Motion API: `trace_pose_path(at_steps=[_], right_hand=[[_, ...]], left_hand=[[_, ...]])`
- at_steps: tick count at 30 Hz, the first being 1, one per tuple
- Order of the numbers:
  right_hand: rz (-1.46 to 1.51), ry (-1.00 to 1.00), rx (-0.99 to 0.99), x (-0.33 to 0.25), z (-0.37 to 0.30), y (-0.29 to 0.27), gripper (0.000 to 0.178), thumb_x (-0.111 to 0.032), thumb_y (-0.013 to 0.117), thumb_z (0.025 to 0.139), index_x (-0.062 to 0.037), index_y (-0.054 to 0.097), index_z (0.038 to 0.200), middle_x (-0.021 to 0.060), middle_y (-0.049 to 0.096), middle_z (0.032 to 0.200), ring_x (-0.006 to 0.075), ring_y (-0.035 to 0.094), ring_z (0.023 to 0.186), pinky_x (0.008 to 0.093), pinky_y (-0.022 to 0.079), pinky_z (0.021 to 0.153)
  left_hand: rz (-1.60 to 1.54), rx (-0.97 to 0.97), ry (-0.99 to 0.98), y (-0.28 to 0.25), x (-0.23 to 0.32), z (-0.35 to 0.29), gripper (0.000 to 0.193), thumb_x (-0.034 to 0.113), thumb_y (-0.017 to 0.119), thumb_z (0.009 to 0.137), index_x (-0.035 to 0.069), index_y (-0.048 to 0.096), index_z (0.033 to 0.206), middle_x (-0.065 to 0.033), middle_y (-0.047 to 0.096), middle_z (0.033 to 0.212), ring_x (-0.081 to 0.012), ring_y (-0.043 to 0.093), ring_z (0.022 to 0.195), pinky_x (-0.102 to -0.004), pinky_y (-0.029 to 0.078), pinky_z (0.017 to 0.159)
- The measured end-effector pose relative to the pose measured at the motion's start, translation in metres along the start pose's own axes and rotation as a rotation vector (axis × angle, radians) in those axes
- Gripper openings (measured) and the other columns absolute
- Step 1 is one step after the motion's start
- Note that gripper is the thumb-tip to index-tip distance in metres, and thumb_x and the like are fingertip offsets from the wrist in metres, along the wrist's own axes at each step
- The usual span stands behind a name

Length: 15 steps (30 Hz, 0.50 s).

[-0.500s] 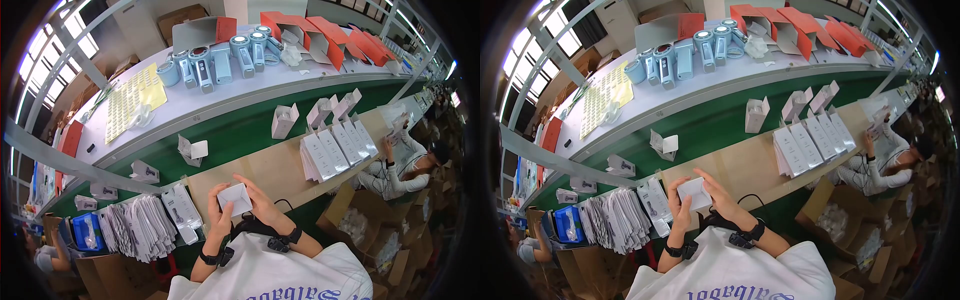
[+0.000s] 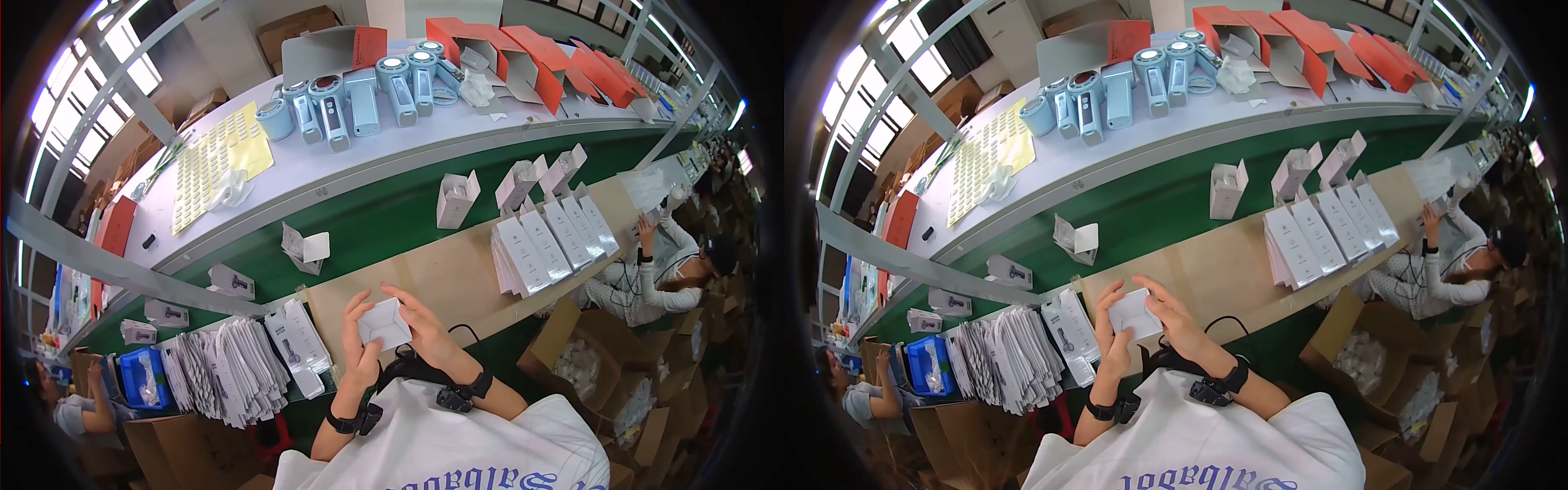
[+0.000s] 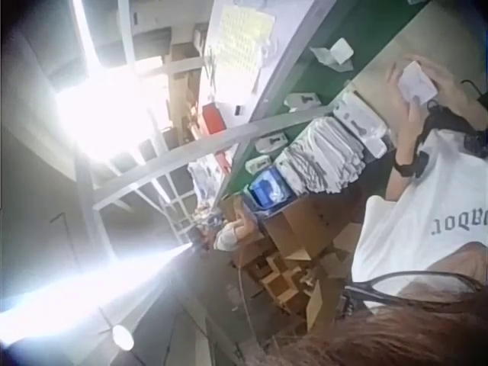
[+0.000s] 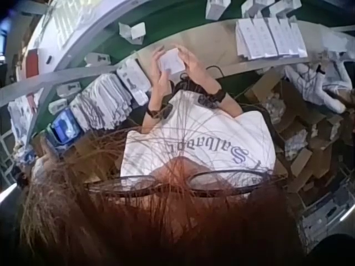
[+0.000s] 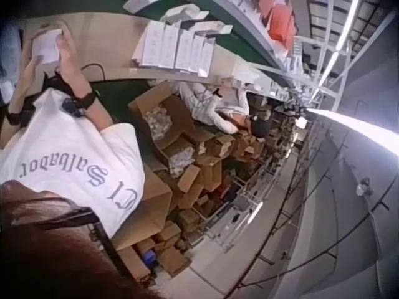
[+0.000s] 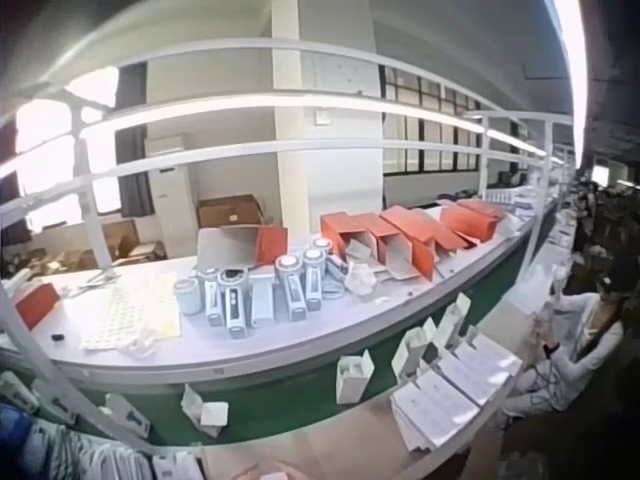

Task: The person picks up a flat white box, folds it into shape, inserts a white paper manual, and places the assembled box onto a stack.

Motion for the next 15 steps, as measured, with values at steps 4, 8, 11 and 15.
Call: trace_pose_path(at_steps=[4,8,11,15], right_hand=[[-0.055,-0.045,0.014,-0.002,0.0,0.002,0.044,-0.022,0.042,0.099,-0.006,0.039,0.139,0.0051,0.032,0.146,0.0122,0.04,0.123,0.0266,0.031,0.102],[-0.034,-0.033,0.027,-0.002,0.0,0.002,0.043,-0.021,0.043,0.098,-0.0059,0.041,0.138,0.0048,0.031,0.147,0.0121,0.04,0.122,0.0261,0.031,0.101],[-0.058,-0.046,0.037,-0.001,-0.001,-0.001,0.043,-0.021,0.044,0.098,-0.0061,0.041,0.138,0.0048,0.031,0.147,0.0121,0.04,0.122,0.0262,0.032,0.101],[-0.094,-0.069,0.04,0.0,-0.001,-0.003,0.043,-0.02,0.044,0.097,-0.0059,0.041,0.138,0.0048,0.032,0.147,0.0119,0.041,0.121,0.0269,0.032,0.101]], left_hand=[[0.005,0.044,-0.019,-0.006,-0.01,-0.004,0.049,-0.006,0.04,0.068,-0.001,0.049,0.115,-0.0227,0.05,0.127,-0.0326,0.048,0.119,-0.04,0.034,0.102],[-0.02,0.055,-0.032,-0.005,-0.009,-0.002,0.046,-0.005,0.042,0.07,-0.001,0.05,0.115,-0.0219,0.05,0.127,-0.0319,0.048,0.119,-0.0399,0.033,0.103],[-0.018,0.027,-0.079,-0.004,-0.014,-0.003,0.043,-0.004,0.043,0.074,-0.002,0.049,0.116,-0.0218,0.05,0.127,-0.0314,0.048,0.119,-0.04,0.033,0.103],[-0.057,0.049,-0.106,-0.004,-0.019,-0.004,0.041,0.0,0.048,0.077,-0.002,0.048,0.118,-0.0209,0.05,0.126,-0.0314,0.048,0.118,-0.0398,0.033,0.103]])
Point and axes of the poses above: each hand's wrist, its own z-axis towards the middle knuckle, its own y-axis out of the palm, x = y × z, the point moved 10 cm from there along z, towards the middle knuckle
